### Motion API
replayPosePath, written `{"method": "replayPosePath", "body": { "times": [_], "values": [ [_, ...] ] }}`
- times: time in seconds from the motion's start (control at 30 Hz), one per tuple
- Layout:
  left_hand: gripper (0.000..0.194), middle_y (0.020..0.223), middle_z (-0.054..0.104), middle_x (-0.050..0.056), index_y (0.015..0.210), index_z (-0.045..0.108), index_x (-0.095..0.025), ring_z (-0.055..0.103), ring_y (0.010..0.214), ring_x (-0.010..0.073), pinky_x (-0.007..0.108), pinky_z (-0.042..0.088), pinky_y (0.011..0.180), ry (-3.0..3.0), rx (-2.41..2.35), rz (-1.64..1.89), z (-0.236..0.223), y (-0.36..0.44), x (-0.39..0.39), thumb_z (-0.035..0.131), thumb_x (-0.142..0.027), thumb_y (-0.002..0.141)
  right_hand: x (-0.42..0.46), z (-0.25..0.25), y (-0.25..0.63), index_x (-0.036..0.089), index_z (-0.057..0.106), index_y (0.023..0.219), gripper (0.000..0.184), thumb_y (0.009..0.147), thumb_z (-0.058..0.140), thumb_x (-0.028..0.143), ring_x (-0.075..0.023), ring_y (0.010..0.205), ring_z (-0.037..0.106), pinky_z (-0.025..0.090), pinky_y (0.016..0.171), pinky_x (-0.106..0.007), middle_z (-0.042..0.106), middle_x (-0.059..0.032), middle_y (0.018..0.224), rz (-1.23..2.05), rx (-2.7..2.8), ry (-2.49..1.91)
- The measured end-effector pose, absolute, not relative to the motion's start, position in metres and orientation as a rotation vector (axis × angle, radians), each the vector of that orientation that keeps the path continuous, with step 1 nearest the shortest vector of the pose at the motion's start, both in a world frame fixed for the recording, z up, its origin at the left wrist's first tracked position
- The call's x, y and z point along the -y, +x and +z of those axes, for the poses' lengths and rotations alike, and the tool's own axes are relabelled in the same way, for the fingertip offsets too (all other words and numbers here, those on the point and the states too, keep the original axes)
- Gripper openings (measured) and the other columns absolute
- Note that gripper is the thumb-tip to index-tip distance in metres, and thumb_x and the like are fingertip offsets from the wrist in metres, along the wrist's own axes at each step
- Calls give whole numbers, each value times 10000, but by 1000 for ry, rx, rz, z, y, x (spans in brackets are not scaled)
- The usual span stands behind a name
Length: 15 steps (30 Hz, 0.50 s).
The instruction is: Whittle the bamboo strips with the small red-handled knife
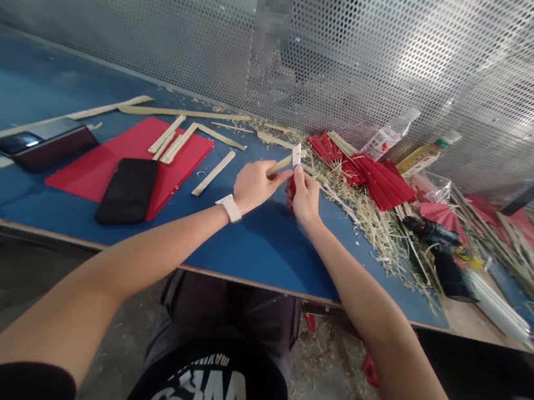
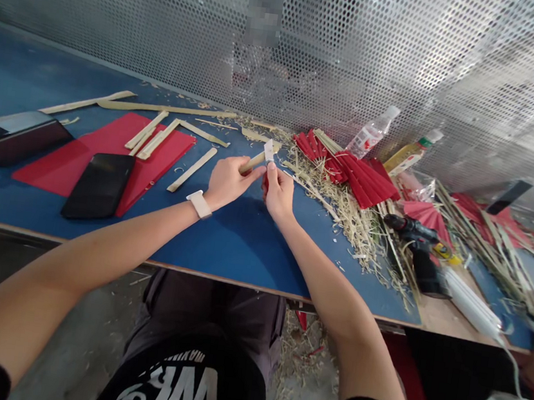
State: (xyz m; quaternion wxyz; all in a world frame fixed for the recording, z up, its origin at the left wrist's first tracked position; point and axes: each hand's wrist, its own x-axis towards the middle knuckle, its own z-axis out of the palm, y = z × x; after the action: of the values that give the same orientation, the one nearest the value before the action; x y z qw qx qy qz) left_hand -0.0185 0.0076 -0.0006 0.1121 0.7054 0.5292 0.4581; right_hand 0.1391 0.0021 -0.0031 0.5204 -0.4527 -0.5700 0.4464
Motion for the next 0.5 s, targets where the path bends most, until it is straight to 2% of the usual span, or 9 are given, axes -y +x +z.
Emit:
{"method": "replayPosePath", "body": {
  "times": [0.23, 0.5],
  "values": [
    [713, 591, 450, 4, 682, 349, -261, 414, 557, 166, 378, 241, 601, 2055, -1563, 1363, -1, -19, -8, 719, -723, 1080, -2, -4, 138, 299, 422, 798, 779, 1018, 508, 1041, -112, 445, 330, 286, 409, -298, 432, 58, 595, 1045, 1368, -1095],
    [744, 576, 426, 5, 668, 305, -263, 385, 543, 167, 389, 229, 592, 2052, -1580, 1362, -1, -17, -9, 733, -718, 1072, -1, -5, 137, 292, 430, 786, 789, 1011, 530, 1041, -117, 470, 370, 309, 421, -291, 440, 45, 602, 1008, 1360, -1095]
  ]
}}
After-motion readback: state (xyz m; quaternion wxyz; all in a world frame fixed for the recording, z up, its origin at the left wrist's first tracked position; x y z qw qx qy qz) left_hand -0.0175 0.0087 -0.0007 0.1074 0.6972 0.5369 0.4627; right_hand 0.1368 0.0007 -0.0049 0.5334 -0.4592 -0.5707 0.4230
